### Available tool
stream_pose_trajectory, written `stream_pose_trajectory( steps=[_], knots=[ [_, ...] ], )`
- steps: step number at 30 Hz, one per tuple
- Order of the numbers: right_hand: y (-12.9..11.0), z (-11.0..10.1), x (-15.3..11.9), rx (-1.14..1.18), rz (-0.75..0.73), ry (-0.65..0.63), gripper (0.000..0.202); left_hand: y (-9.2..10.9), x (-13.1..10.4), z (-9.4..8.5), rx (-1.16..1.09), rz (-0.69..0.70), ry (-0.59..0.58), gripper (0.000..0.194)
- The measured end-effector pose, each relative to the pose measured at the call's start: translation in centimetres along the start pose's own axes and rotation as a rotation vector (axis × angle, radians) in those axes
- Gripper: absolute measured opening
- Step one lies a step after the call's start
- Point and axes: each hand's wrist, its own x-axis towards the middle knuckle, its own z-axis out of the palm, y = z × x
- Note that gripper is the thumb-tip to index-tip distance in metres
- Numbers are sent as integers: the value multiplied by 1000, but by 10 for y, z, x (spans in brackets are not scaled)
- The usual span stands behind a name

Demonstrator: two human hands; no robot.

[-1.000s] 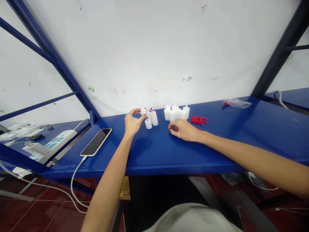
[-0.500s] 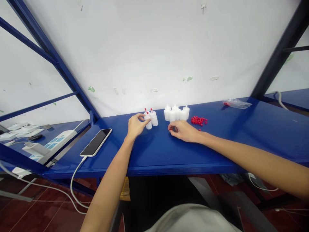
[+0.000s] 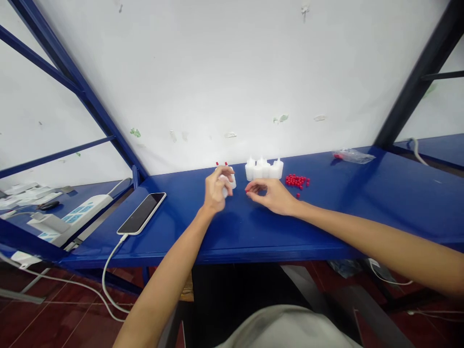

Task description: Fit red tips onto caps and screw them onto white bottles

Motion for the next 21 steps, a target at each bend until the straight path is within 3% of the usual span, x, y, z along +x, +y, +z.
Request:
stream_pose_trajectory(
  steps=[3,6,15,21],
  knots=[
    [-6,6,-2,161,-27,-3,12,0,-5,20,-154,-97,-181,33],
    [-10,8,-5,185,-60,-70,11,0,-10,29,-165,-179,-263,29],
    [-14,11,-7,30,-60,-108,4,-2,-13,34,-52,-111,-319,28],
    [-14,9,-6,70,-19,-147,7,-5,-15,35,-25,-130,-352,29]
  ],
)
